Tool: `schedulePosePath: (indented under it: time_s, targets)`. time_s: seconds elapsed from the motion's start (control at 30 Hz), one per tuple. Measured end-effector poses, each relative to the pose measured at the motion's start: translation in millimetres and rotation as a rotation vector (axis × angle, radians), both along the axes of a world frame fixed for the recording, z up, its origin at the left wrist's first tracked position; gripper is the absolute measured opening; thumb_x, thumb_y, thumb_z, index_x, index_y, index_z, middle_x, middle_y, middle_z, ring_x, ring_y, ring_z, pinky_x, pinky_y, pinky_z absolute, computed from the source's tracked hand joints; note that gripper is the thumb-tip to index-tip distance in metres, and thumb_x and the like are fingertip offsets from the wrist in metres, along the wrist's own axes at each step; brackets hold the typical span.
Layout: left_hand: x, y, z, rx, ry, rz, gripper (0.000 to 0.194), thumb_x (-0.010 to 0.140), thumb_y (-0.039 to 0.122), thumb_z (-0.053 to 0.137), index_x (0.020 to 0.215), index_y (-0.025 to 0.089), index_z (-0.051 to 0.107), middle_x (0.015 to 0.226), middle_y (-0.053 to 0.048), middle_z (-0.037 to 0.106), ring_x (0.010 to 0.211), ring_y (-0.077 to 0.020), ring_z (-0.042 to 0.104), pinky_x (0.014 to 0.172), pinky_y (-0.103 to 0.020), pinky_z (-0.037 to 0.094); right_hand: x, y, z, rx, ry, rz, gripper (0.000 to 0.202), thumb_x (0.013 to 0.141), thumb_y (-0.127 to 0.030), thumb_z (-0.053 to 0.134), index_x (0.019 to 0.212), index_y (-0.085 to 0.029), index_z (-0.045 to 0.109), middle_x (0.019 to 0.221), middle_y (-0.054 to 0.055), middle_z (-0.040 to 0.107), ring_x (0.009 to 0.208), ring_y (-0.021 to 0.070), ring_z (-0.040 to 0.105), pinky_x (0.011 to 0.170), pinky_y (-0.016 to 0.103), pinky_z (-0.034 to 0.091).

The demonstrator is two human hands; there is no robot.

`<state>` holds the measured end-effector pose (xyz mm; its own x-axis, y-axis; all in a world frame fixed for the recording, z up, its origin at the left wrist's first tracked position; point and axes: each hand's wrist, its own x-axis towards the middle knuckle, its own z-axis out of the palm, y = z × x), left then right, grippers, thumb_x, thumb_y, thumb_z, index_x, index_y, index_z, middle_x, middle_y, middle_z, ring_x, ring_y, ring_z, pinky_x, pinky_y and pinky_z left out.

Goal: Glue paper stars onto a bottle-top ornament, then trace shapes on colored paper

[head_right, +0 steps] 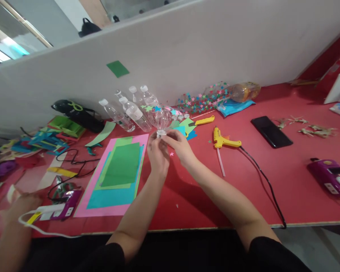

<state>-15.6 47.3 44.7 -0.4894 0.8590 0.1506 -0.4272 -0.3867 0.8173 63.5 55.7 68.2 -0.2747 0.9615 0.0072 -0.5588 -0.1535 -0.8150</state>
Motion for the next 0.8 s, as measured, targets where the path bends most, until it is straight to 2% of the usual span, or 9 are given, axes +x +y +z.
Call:
schedulePosePath:
  time_s: [0.17, 0.33, 0.5, 0.8]
  targets:
    - [12.8, 1.1, -3.1, 0.021, 0.089, 0.066, 0.021, 0.08, 0.035, 0.068, 0.098, 0.029, 0.057, 0.102, -0.001, 0.062, 0.095, -0.0142, 0.061, 0.085, -0.028, 0.043, 1.8, -0.7, 4.1, -0.017, -0.009, -0.061, 0.027, 0.066, -0.033, 0.077, 0.083, -0.02, 0.059, 0.081, -0.004, 0.061, 0.079, 0.0113, 0.059, 0.077, 0.025, 0.049]
    - [12.1, 1.9, -9.2, 0.017, 0.167, 0.1, 0.025, 0.08, 0.039, 0.07, 0.1, 0.031, 0.058, 0.107, -0.001, 0.061, 0.103, -0.0159, 0.059, 0.09, -0.03, 0.043, 0.4, -1.1, 3.3, 0.02, -0.044, -0.107, 0.025, 0.067, -0.029, 0.076, 0.083, -0.021, 0.059, 0.084, -0.003, 0.062, 0.083, 0.0122, 0.059, 0.083, 0.026, 0.047]
    - [12.3, 3.0, -7.9, 0.0, 0.191, 0.111, 0.03, 0.08, 0.041, 0.072, 0.103, 0.03, 0.056, 0.114, -0.003, 0.059, 0.111, -0.0178, 0.057, 0.094, -0.031, 0.042, 0.6, 2.7, -0.1, -0.053, 0.044, -0.051, 0.024, 0.066, -0.029, 0.076, 0.083, -0.022, 0.06, 0.084, -0.004, 0.064, 0.083, 0.0119, 0.061, 0.082, 0.026, 0.049]
    - [13.7, 5.2, -7.7, -0.031, 0.227, 0.084, 0.03, 0.08, 0.044, 0.071, 0.101, 0.03, 0.057, 0.112, -0.002, 0.06, 0.112, -0.0177, 0.056, 0.093, -0.032, 0.041, 5.2, 9.6, -1.1, -0.16, 0.083, -0.008, 0.025, 0.065, -0.029, 0.076, 0.08, -0.021, 0.058, 0.078, -0.006, 0.061, 0.069, 0.008, 0.058, 0.066, 0.021, 0.047]
